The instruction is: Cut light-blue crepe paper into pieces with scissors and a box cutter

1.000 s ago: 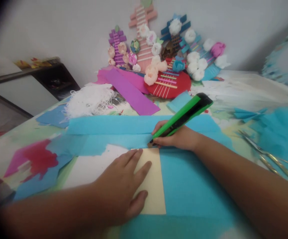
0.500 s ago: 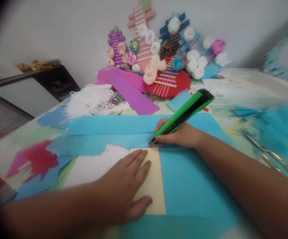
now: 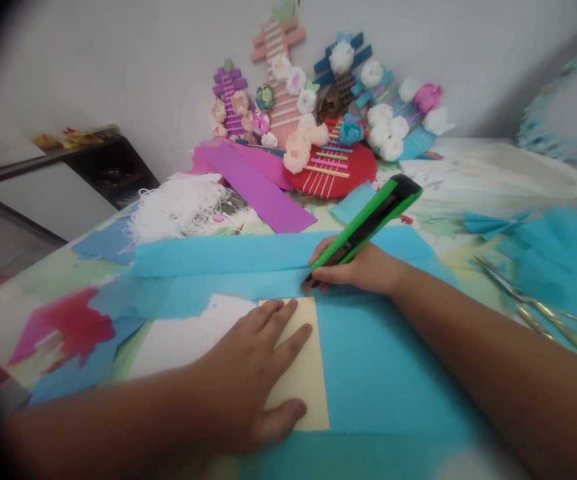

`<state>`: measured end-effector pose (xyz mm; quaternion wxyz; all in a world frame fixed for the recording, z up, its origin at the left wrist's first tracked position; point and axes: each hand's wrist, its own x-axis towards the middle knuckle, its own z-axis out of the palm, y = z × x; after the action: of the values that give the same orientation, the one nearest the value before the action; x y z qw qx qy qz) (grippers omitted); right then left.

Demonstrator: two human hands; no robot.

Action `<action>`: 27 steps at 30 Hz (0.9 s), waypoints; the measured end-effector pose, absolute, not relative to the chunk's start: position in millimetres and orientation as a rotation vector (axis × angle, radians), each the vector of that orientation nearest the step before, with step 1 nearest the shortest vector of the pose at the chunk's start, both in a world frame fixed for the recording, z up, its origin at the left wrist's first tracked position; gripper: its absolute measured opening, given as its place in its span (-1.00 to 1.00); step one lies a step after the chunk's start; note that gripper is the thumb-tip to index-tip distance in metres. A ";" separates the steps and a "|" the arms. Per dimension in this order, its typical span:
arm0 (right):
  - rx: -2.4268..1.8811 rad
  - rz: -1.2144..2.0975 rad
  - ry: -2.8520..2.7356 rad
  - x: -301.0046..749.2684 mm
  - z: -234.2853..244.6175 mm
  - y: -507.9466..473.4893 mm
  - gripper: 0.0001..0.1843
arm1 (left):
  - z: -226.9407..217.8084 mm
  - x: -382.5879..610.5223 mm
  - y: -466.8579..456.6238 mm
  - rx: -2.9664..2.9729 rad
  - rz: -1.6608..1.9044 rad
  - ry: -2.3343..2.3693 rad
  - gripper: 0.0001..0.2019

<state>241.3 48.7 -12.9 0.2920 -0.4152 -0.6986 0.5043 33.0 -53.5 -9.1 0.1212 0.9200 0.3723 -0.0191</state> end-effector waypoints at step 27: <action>-1.120 1.443 -1.849 240.6 -12.9 50.6 -0.75 | -7.8 33.9 -52.6 2.712 -0.123 1.047 -0.31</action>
<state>240.6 50.6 -12.9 0.2677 -0.4153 -0.6854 0.5349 33.9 -52.6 -7.8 0.1159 0.9258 0.3574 -0.0420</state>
